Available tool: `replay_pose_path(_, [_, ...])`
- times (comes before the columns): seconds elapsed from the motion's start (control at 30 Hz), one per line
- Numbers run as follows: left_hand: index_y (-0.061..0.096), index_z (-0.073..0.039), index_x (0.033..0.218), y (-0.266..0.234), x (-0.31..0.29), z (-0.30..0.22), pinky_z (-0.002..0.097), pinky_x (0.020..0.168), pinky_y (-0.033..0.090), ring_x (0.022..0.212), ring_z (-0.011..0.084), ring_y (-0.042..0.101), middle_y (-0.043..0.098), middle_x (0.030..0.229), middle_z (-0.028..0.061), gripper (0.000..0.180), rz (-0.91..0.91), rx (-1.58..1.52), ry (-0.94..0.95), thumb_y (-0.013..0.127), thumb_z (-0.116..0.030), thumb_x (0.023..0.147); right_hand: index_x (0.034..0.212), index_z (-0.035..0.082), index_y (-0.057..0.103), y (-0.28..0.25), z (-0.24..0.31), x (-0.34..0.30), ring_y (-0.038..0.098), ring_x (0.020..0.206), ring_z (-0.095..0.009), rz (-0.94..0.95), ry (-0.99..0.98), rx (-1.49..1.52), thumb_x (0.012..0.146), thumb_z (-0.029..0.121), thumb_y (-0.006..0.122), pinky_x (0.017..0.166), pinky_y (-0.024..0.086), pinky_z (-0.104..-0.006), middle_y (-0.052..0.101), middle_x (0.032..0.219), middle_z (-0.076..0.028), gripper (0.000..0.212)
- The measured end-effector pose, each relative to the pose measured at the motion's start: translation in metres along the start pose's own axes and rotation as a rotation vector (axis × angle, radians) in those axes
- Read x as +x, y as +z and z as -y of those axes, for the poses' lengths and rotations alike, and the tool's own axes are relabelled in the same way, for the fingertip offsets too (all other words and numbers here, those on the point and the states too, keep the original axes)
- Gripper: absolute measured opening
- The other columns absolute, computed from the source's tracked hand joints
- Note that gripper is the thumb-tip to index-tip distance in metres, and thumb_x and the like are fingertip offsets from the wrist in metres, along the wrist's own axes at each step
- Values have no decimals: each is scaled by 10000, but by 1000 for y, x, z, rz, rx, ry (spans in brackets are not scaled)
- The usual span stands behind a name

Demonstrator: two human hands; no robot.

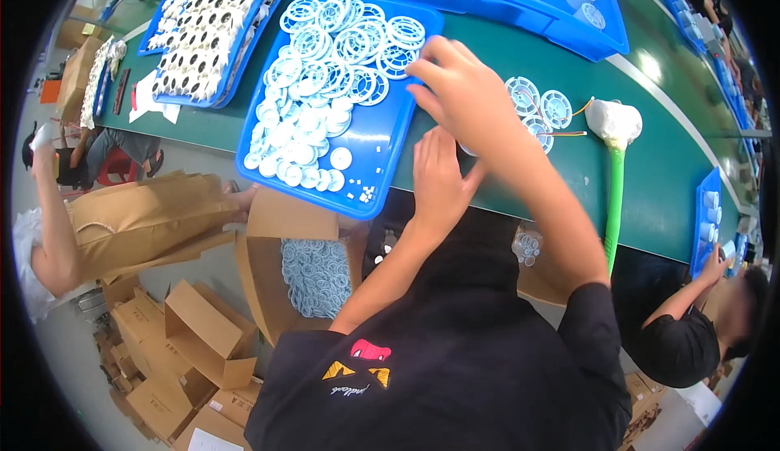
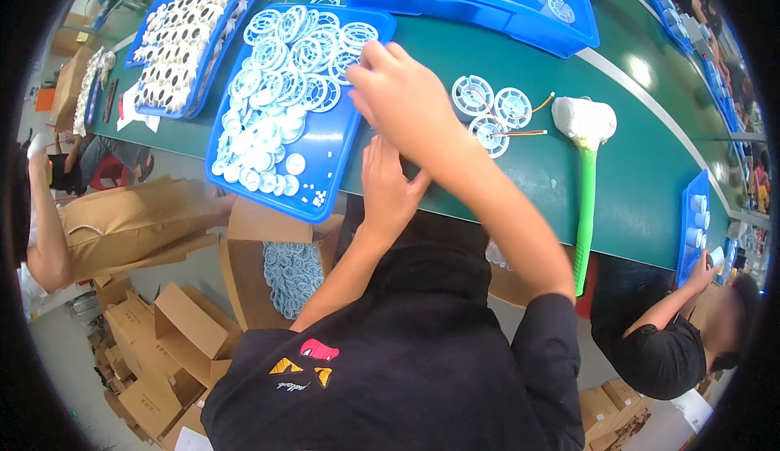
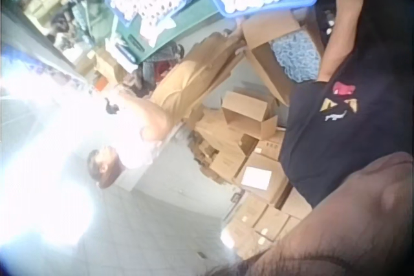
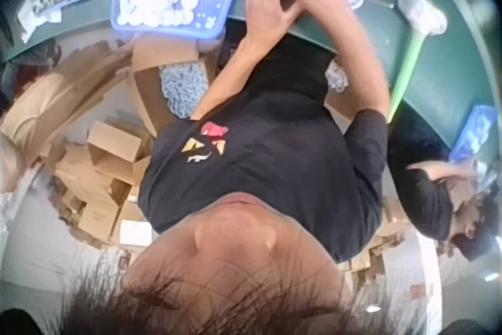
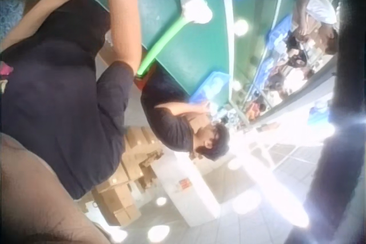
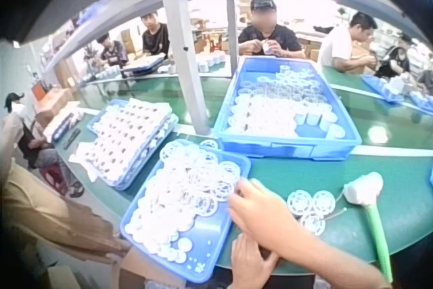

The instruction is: Assemble electronic components by placing a circular plastic part into a housing and tapping it into place using a rubber mallet.

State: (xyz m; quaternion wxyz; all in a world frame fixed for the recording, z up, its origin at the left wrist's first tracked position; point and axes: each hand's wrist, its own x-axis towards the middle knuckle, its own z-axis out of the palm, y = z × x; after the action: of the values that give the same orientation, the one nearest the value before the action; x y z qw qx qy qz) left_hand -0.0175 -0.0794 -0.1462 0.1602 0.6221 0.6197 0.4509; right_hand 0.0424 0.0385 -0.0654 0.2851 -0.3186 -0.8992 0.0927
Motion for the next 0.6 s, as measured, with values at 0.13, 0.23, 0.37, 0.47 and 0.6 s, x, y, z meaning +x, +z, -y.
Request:
replay_pose_path(0.13, [573,32,1312,0,4,-2,484,941,456,1103,409,622,666,1166,214,610,-100,-49,31,873,-164,818,987,41,777,39,-23,36,648,1084,-347,232,-132,-248,831,93,731,879,581,-445,664,1118,-174,171])
replay_pose_path(0.23, [563,50,1331,0,2,-2,505,989,458,1176,422,616,659,1220,234,627,-50,-56,6,861,-125,809,974,26,778,58,-23,38,651,1092,-358,172,-177,-258,827,95,701,886,580,-454,665,1124,-184,180])
replay_pose_path(0.37, [577,31,1310,1,3,0,482,943,466,1107,404,628,672,1164,212,594,-79,-43,30,871,-146,825,955,-1,763,66,-24,39,656,1104,-359,62,-139,-273,818,99,705,886,594,-425,668,1148,-195,179])
replay_pose_path(0.47, [574,34,1315,0,2,0,481,948,466,1109,404,629,672,1177,213,605,-84,-52,44,875,-154,825,963,-1,752,57,-28,41,652,1124,-359,153,-138,-336,819,86,710,897,603,-412,665,1171,-197,173])
replay_pose_path(0.6, [570,36,1317,1,1,3,480,954,464,1111,405,629,670,1189,213,609,-76,-38,45,876,-162,829,963,-3,746,59,-28,39,649,1137,-355,109,-158,-271,804,91,734,911,602,-417,662,1184,-195,185])
